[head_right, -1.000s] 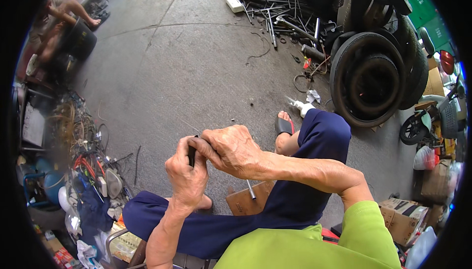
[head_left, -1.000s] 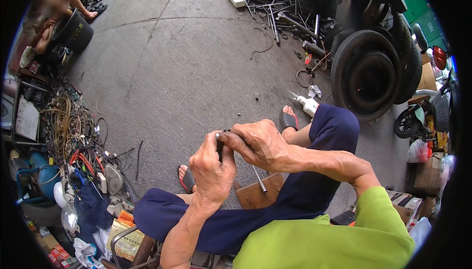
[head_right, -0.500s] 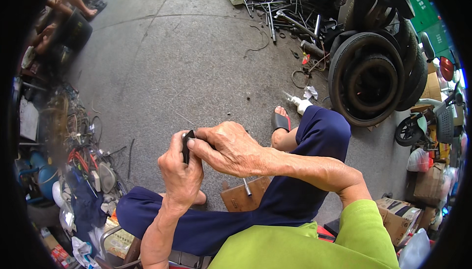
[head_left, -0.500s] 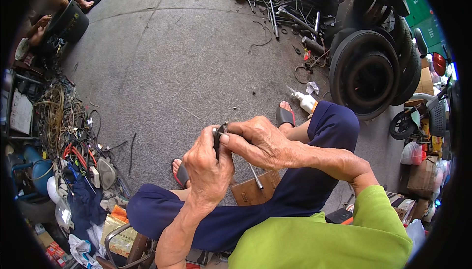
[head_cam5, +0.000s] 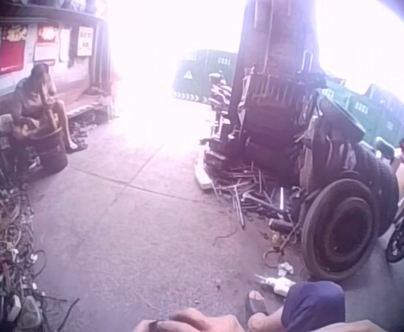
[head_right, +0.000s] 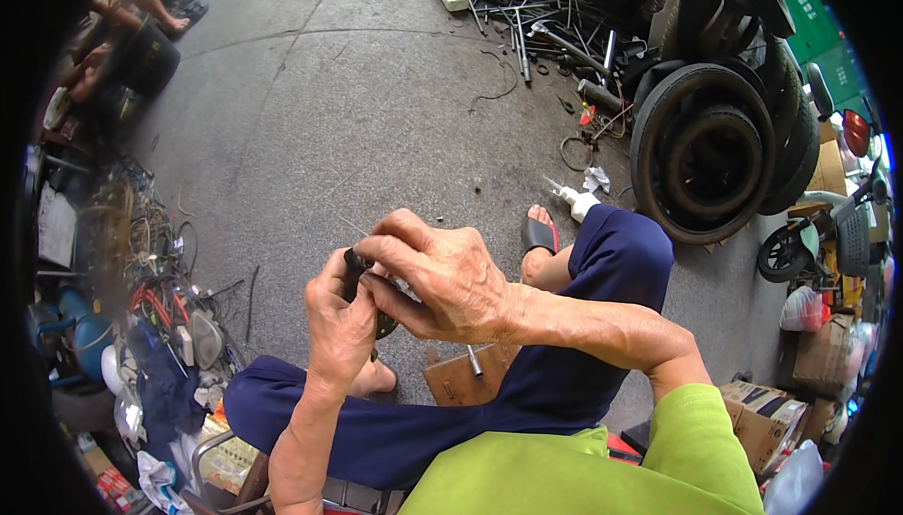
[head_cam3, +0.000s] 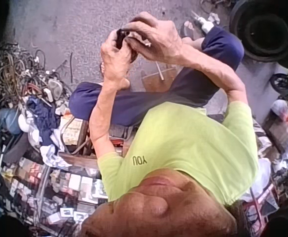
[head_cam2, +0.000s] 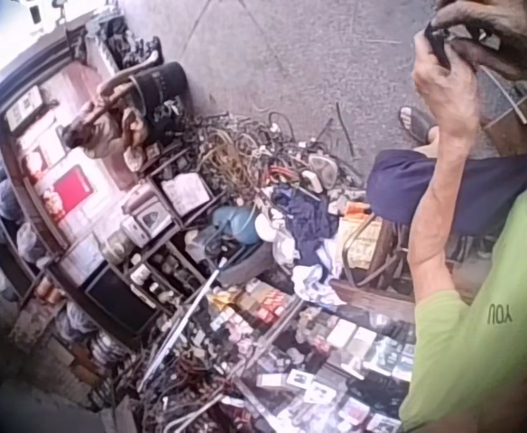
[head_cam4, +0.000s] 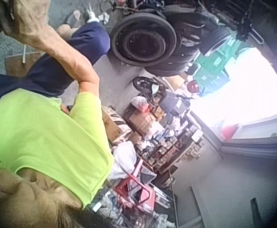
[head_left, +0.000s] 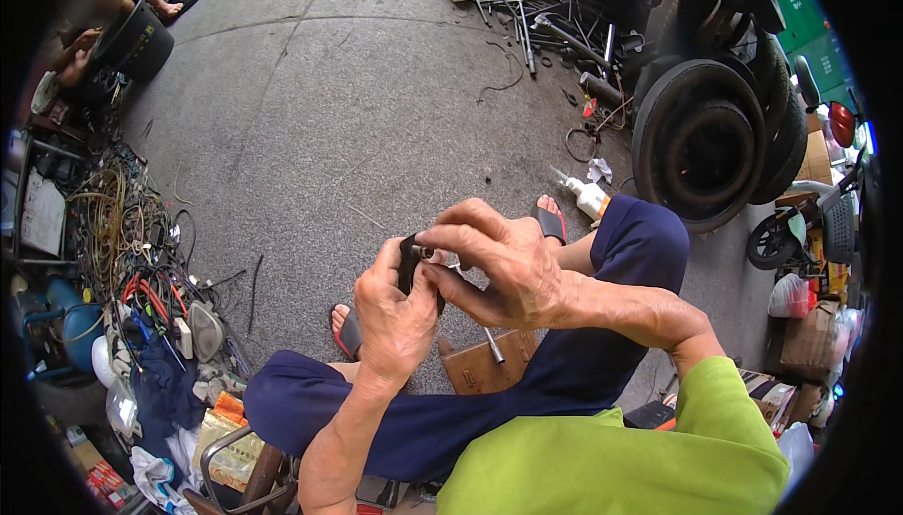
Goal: The person sits in a cluttered workshop and uses a T-handle wrench to tighten a bolt on a small mechanical component. They repeatedly adjust the component and apply torque with the wrench.
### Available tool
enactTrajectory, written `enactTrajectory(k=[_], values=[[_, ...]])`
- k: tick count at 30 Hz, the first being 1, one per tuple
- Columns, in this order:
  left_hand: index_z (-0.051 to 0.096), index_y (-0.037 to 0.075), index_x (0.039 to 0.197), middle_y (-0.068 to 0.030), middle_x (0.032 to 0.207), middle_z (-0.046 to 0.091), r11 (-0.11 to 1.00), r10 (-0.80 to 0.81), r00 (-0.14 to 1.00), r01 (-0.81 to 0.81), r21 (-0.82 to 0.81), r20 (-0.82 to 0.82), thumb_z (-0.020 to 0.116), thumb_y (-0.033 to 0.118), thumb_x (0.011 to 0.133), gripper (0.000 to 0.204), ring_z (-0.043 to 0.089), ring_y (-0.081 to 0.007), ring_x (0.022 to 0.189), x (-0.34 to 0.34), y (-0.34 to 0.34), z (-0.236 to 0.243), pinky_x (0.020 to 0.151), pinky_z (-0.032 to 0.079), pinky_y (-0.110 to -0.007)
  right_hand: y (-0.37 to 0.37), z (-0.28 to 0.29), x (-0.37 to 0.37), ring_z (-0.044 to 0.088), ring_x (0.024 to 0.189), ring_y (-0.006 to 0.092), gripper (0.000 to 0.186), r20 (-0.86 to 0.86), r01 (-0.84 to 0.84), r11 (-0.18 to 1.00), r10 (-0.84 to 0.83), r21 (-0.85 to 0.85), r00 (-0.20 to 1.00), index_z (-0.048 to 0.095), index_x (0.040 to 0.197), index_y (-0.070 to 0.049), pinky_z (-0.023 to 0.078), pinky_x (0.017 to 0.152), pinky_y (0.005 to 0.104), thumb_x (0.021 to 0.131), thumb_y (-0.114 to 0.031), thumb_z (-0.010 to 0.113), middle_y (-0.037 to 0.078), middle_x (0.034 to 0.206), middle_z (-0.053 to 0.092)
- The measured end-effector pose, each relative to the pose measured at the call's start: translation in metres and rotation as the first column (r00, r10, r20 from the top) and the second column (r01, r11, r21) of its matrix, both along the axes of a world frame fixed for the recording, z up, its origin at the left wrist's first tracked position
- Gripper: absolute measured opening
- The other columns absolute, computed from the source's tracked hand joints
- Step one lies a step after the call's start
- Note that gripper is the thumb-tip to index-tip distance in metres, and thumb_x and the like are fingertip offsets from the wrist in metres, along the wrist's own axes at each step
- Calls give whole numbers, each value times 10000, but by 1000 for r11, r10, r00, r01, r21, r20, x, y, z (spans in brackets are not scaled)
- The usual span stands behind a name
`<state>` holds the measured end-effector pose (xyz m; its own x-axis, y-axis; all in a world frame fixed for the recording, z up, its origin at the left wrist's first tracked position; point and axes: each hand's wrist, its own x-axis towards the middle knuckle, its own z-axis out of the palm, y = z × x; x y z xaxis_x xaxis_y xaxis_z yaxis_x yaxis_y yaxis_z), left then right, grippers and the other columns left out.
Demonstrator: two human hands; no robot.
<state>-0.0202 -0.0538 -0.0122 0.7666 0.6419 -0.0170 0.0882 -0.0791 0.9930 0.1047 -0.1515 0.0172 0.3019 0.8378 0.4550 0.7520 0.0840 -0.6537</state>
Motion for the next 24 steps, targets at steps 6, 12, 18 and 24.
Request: enactTrajectory(k=[6, 12, 18, 24], values=[[585, -11, 955, -43, 665, 593, 997, -62, 994, 57, -61, -88, 627, 206, 940, 222, 534, -78, 613, -5, 2, -1, 556, 450, -276, -5, -5, 6, 629, 577, 200, 235, 233, -2, 988, 38, -153, 972, 661, 1004, -21, 489, 467, 307, 828, -163, 727, 103, 764, 606], [593, -3, 982, -5, 800, 627, 959, -73, 997, 80, -270, 35, 599, 202, 971, 206, 542, -44, 709, -4, 7, 8, 604, 461, -215, -1, -1, 1, 610, 533, 178, 288, -93, -43, 999, 40, -23, 995, 654, 1052, 31, 473, 467, 290, 928, -228, 640, 72, 700, 623], [609, 6, 987, -49, 867, 672, 904, -68, 997, 42, -425, -45, 600, 178, 963, 174, 603, -71, 769, -7, 19, 23, 678, 517, -233, -9, 8, 12, 690, 599, 217, 307, -210, -190, 932, 128, -310, 969, 663, 1071, 49, 517, 514, 297, 957, -230, 603, 141, 704, 676], [617, 12, 994, -36, 870, 668, 886, -37, 999, 23, -462, -20, 614, 202, 960, 193, 602, -65, 774, -2, 19, 25, 685, 522, -237, 1, 4, -1, 664, 573, 311, 401, -337, -121, 990, 90, -73, 937, 576, 1184, 22, 503, 513, 379, 972, -317, 561, 174, 686, 653]])
